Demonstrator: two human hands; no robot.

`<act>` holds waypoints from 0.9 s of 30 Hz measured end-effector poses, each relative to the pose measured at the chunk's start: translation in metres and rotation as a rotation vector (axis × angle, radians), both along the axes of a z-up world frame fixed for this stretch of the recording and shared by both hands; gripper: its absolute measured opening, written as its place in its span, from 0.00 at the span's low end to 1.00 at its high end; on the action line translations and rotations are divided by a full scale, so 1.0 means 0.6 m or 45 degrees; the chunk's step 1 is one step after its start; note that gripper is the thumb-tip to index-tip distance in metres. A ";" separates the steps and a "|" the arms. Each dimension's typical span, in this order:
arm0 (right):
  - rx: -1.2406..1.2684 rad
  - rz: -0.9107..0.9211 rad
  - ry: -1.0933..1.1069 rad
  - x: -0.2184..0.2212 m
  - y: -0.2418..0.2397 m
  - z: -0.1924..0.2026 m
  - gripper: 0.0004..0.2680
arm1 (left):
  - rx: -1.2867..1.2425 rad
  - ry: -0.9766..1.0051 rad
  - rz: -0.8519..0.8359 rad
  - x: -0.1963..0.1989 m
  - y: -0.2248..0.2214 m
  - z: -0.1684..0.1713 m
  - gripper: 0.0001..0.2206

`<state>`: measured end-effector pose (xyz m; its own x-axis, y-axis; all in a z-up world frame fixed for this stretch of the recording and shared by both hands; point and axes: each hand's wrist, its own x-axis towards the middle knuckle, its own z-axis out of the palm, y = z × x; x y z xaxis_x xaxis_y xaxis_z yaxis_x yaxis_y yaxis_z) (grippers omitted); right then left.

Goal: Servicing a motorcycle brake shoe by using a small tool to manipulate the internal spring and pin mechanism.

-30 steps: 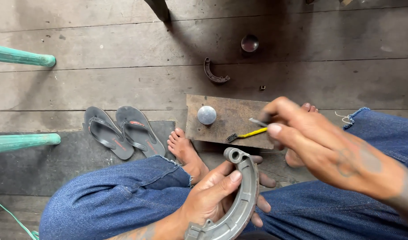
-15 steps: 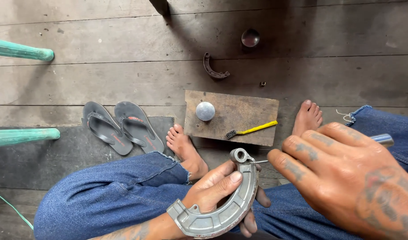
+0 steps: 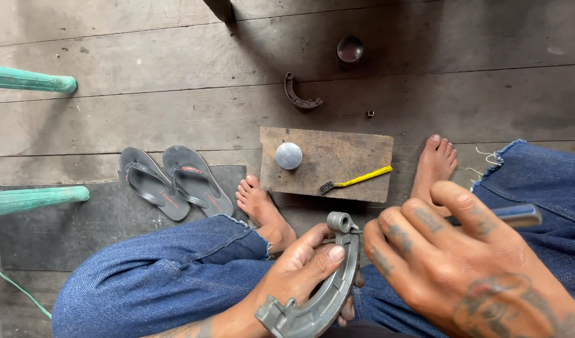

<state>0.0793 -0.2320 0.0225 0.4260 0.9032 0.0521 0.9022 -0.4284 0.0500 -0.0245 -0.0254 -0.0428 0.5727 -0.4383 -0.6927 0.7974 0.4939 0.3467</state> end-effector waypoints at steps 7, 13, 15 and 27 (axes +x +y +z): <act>0.054 0.063 0.129 0.000 -0.002 -0.014 0.07 | 0.073 -0.011 -0.141 0.008 0.002 0.009 0.21; 0.151 0.059 0.264 0.008 0.000 -0.022 0.10 | -0.025 0.044 -0.031 -0.001 0.012 -0.012 0.17; 0.174 0.049 0.246 0.010 0.002 -0.022 0.10 | -0.044 0.056 0.003 0.001 0.013 -0.011 0.18; 0.146 0.011 0.096 0.000 0.005 -0.009 0.10 | -0.076 0.030 0.052 0.015 0.016 0.019 0.19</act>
